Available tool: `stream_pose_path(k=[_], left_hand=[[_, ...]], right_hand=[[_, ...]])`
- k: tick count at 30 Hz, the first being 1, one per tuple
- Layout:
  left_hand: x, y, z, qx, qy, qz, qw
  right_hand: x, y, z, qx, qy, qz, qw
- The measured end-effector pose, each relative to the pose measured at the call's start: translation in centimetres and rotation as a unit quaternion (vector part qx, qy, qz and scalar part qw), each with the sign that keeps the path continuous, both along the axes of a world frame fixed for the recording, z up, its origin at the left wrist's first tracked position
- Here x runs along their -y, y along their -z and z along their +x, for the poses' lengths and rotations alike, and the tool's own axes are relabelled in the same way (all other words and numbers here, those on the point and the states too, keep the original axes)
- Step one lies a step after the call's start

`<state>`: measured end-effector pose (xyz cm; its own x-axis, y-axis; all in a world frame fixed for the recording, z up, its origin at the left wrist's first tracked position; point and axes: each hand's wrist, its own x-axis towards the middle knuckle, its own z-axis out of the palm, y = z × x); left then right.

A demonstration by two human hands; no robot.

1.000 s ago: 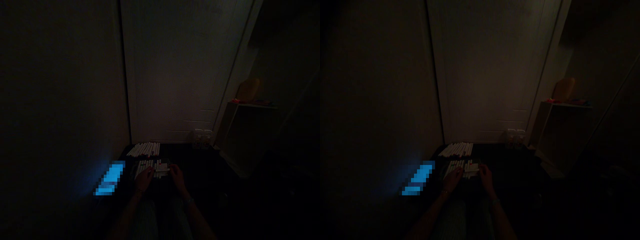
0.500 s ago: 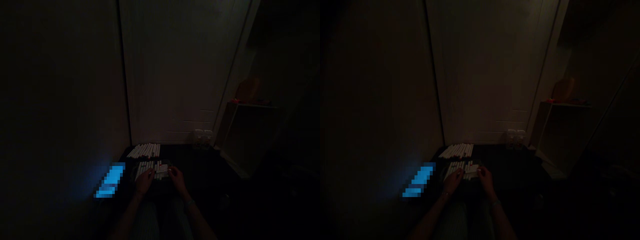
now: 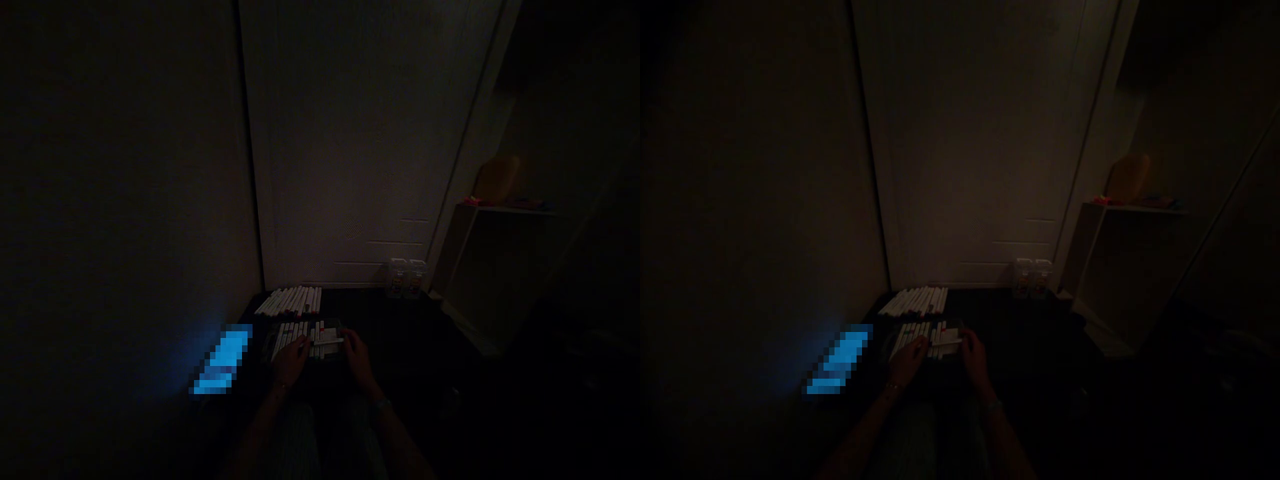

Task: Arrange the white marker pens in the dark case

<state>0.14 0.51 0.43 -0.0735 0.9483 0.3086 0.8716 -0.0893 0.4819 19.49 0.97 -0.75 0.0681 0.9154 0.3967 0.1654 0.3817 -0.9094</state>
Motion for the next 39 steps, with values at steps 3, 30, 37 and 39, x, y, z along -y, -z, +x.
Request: stream_pose_path(k=[3, 30, 37, 39], left_hand=[[0.1, -0.1, 0.0, 0.005, 0.012, 0.001, 1.000], [0.1, -0.1, 0.0, 0.009, 0.010, -0.001, 1.000], [0.4, -0.6, 0.1, 0.006, 0.005, -0.014, 1.000], [0.4, -0.6, 0.2, 0.007, 0.005, -0.014, 1.000]], right_hand=[[-0.2, 0.1, 0.0, 0.000, 0.002, -0.004, 1.000], [-0.1, -0.1, 0.0, 0.011, 0.007, -0.001, 1.000], [-0.2, 0.0, -0.1, 0.015, 0.018, 0.004, 1.000], [-0.1, 0.0, -0.1, 0.013, 0.014, 0.004, 1.000]])
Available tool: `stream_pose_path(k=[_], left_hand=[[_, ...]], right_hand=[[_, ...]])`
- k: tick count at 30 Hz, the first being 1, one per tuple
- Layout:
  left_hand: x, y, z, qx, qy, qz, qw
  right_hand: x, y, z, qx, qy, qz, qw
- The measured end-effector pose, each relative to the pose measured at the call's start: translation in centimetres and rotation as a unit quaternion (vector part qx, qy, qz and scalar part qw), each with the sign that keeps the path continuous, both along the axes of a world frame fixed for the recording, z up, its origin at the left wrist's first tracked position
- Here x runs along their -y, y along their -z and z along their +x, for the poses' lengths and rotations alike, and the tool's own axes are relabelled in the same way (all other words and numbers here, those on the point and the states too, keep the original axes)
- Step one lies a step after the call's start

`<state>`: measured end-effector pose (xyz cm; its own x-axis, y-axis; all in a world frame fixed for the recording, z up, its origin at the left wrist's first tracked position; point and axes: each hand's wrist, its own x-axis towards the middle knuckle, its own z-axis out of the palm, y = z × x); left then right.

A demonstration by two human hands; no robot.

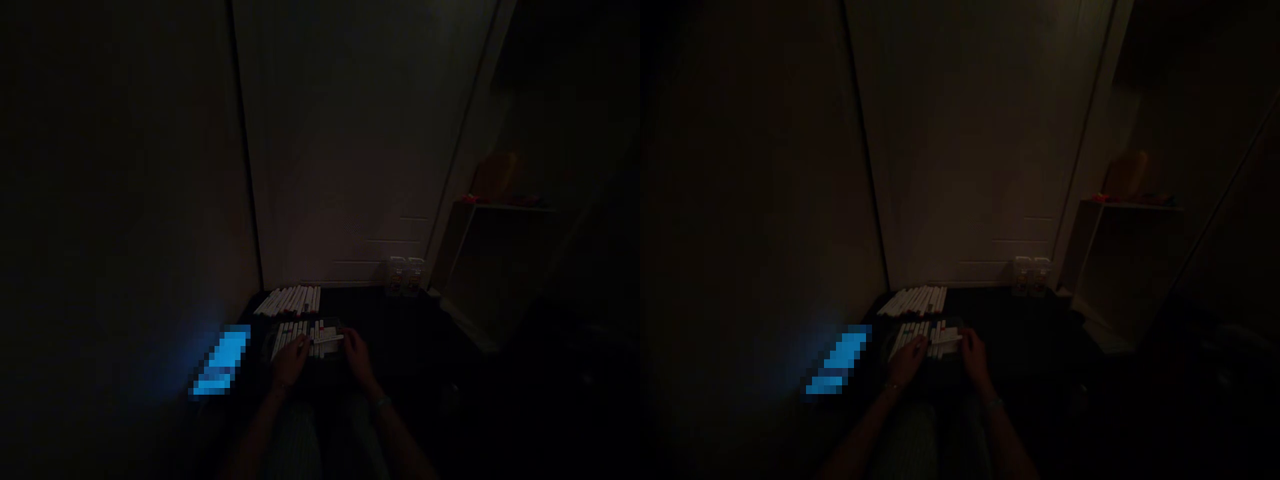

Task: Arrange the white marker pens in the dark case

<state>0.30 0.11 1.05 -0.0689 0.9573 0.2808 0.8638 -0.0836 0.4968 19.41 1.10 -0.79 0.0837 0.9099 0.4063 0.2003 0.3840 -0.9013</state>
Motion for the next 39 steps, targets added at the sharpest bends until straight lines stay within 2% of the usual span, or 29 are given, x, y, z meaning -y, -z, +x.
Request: stream_pose_path(k=[16, 24, 34, 39], left_hand=[[-0.28, 0.41, -0.12, -0.016, -0.009, 0.008, 1.000], [-0.52, 0.67, -0.27, -0.003, 0.001, 0.009, 1.000], [-0.57, 0.87, -0.23, -0.005, -0.016, -0.005, 1.000], [-0.55, 0.86, -0.32, -0.016, -0.001, 0.008, 1.000]], right_hand=[[-0.25, 0.20, -0.02, -0.018, -0.007, -0.004, 1.000], [0.12, -0.42, 0.02, -0.013, -0.011, -0.001, 1.000], [0.10, -0.44, -0.05, -0.010, -0.003, -0.014, 1.000], [0.12, -0.45, -0.02, -0.009, -0.007, -0.003, 1.000]])
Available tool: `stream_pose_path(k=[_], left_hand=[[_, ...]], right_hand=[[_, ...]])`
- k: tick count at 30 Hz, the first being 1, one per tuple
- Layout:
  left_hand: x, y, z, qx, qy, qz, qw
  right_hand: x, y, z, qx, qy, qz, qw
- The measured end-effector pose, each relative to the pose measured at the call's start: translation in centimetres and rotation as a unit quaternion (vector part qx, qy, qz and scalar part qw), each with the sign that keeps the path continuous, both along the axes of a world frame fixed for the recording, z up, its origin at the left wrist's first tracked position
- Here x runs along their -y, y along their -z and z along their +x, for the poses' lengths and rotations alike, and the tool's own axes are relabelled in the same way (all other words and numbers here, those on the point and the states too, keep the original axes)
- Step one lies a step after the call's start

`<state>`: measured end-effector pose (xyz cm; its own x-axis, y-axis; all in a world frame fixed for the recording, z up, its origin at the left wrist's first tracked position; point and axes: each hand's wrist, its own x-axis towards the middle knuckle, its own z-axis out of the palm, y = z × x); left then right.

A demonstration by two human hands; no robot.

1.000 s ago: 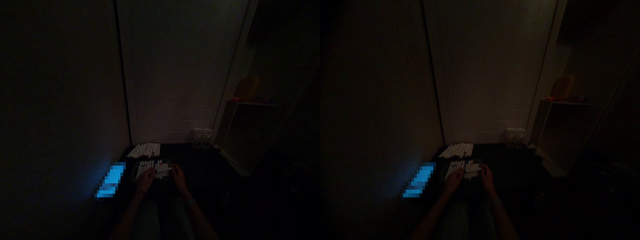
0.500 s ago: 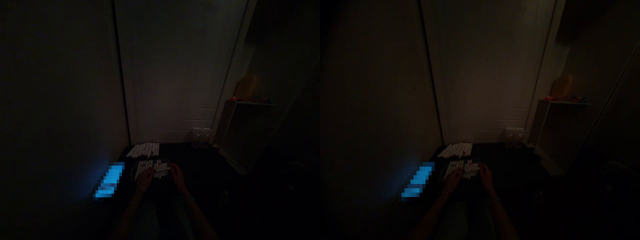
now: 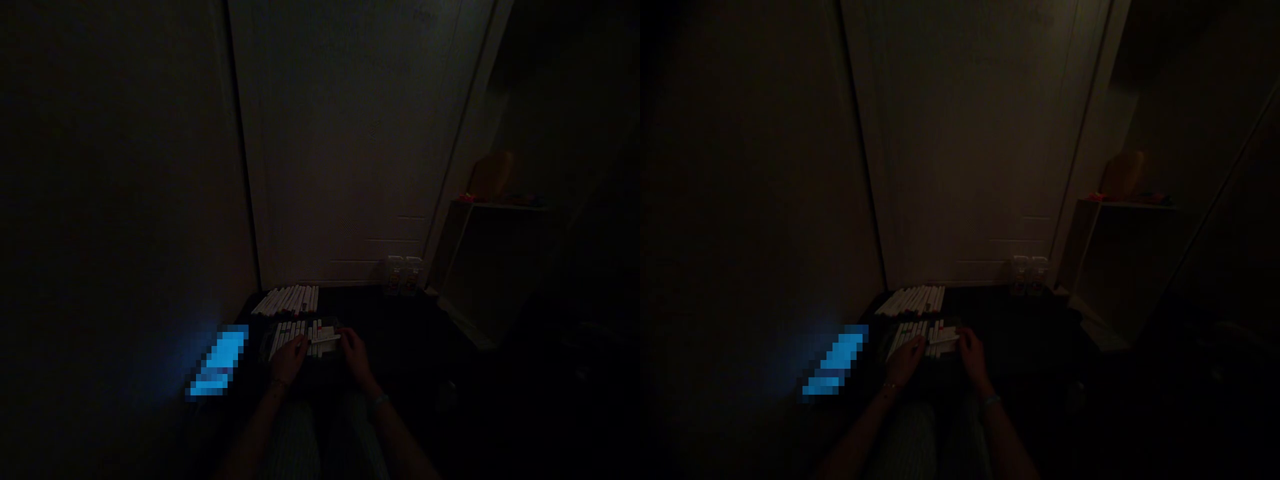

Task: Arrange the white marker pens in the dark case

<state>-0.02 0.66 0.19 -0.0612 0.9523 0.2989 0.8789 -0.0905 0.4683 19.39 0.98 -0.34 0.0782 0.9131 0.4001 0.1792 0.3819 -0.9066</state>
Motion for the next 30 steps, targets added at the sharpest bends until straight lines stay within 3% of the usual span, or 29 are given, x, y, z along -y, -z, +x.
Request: stream_pose_path(k=[8, 30], left_hand=[[0.26, -0.51, 0.13, 0.000, -0.003, -0.007, 1.000], [-0.32, 0.29, -0.10, 0.013, 0.002, -0.001, 1.000]], right_hand=[[-0.13, 0.27, 0.00, 0.007, 0.000, -0.006, 1.000], [-0.27, 0.54, 0.06, 0.012, -0.002, 0.005, 1.000]])
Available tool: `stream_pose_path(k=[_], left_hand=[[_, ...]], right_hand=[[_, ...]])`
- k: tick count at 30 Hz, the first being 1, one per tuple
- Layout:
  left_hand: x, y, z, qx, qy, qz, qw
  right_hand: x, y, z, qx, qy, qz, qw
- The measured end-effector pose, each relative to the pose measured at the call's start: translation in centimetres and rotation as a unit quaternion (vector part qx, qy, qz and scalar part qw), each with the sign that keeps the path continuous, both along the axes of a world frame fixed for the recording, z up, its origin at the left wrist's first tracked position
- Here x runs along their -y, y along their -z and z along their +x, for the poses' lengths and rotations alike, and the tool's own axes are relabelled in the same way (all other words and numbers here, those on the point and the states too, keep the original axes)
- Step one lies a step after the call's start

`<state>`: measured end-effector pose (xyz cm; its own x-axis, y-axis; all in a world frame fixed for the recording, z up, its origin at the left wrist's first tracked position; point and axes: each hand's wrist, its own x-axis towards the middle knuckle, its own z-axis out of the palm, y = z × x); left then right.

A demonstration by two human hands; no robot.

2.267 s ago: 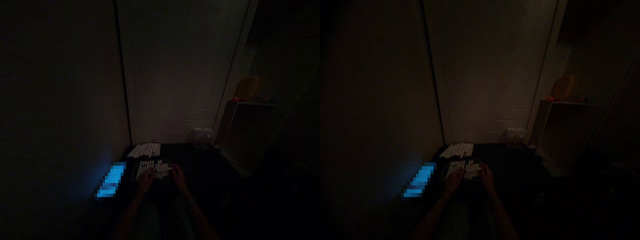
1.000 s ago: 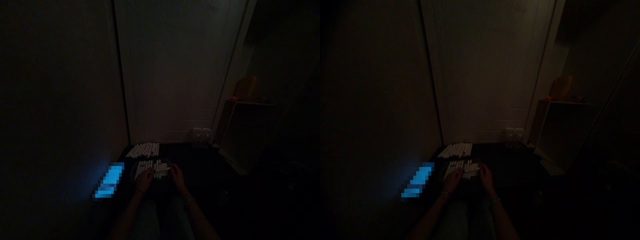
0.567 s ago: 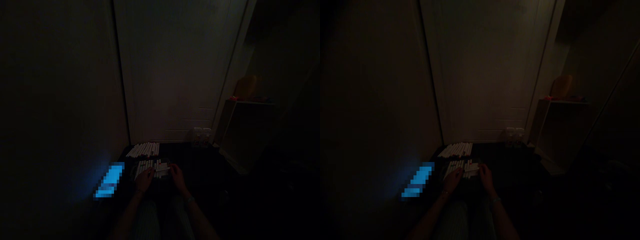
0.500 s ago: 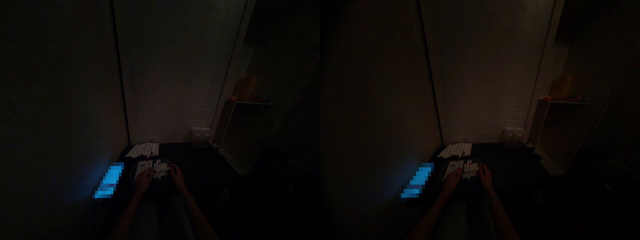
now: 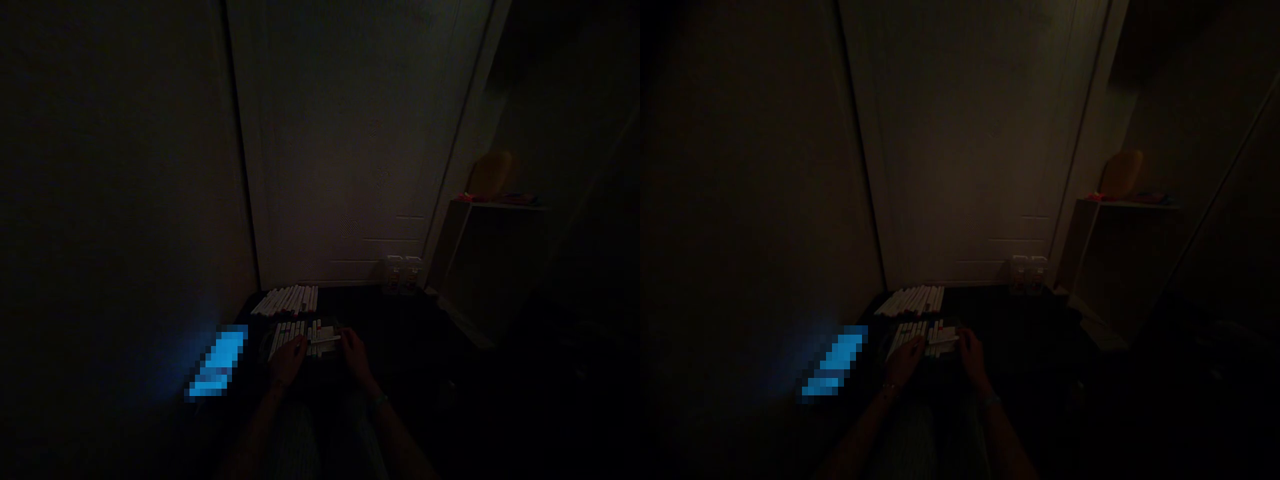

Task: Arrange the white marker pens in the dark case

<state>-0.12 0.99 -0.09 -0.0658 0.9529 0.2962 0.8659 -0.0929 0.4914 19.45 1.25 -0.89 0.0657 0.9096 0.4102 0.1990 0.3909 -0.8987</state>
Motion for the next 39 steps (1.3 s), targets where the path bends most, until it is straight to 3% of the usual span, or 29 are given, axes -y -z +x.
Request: stream_pose_path(k=[13, 24, 39], left_hand=[[0.0, 0.0, 0.0, -0.008, -0.002, 0.002, 1.000], [0.6, -0.9, 0.3, -0.012, 0.004, -0.010, 1.000], [0.4, -0.5, 0.1, -0.003, 0.002, 0.008, 1.000]], right_hand=[[-0.5, 0.6, -0.1, -0.008, -0.005, -0.011, 1.000], [-0.1, 0.3, 0.0, -0.002, -0.007, 0.001, 1.000], [0.2, -0.2, -0.1, -0.007, -0.008, -0.006, 1.000]])
